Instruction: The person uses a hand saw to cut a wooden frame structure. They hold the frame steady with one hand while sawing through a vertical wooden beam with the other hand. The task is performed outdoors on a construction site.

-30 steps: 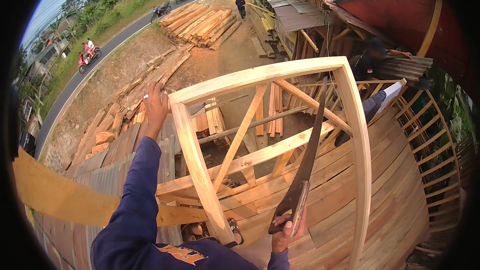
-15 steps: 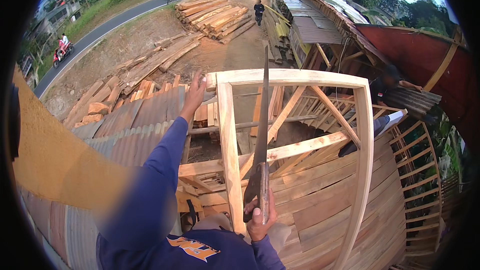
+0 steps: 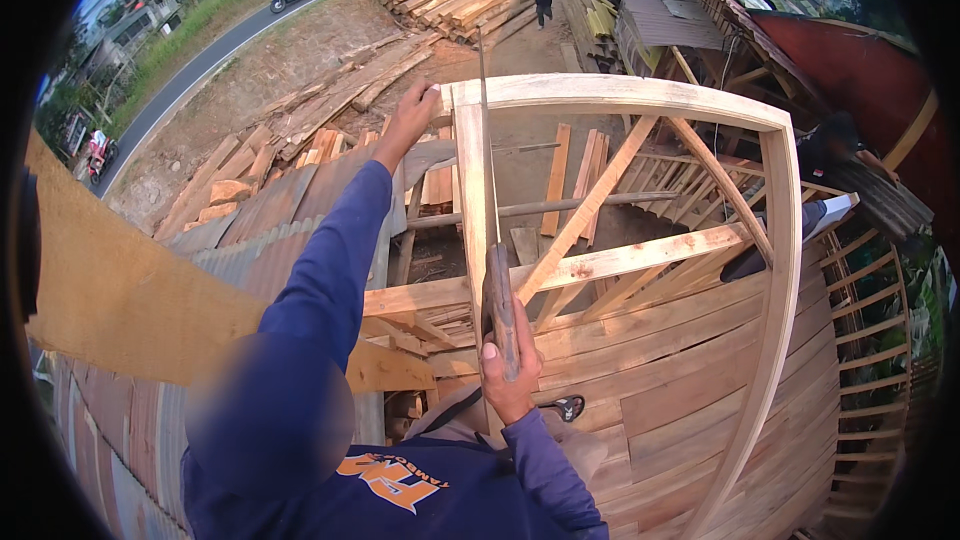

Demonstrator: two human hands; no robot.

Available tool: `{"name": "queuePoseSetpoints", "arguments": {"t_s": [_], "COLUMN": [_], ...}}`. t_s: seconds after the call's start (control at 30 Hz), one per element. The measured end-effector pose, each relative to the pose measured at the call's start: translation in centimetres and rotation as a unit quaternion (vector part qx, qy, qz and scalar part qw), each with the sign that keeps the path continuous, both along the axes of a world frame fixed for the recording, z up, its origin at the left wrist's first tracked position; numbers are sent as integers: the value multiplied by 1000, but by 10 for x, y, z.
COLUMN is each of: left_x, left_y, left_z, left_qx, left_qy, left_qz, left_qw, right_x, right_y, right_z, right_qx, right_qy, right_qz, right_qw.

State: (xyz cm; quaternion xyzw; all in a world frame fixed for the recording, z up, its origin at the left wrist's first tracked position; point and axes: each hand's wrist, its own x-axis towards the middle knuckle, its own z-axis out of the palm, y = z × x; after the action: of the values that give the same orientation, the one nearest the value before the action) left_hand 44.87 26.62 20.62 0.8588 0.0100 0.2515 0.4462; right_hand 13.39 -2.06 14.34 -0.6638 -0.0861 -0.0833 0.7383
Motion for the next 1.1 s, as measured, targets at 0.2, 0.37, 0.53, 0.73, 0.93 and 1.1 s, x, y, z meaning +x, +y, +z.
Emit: {"name": "queuePoseSetpoints", "arguments": {"t_s": [0.2,0.37,0.53,0.73,0.93,1.1], "left_x": [-9,-5,-7,1,6,7], "left_y": [-18,-13,-24,-21,-23,-19], "left_z": [20,17,29,16,10,7], "left_qx": [20,100,126,137,130,144], "left_qy": [34,35,59,-14,-33,-61], "left_qz": [-8,33,35,48,54,65], "left_qw": [999,994,990,989,990,985], "right_x": [14,24,30,28,30,30], "right_y": [18,21,19,24,22,19], "right_z": [-1,2,1,-3,-2,0], "right_qx": [-12,-87,-106,-105,-124,-108], "right_qy": [-21,-117,-142,-141,-150,-123], "right_qz": [19,6,7,15,7,16], "right_qw": [1000,989,984,984,981,986]}}
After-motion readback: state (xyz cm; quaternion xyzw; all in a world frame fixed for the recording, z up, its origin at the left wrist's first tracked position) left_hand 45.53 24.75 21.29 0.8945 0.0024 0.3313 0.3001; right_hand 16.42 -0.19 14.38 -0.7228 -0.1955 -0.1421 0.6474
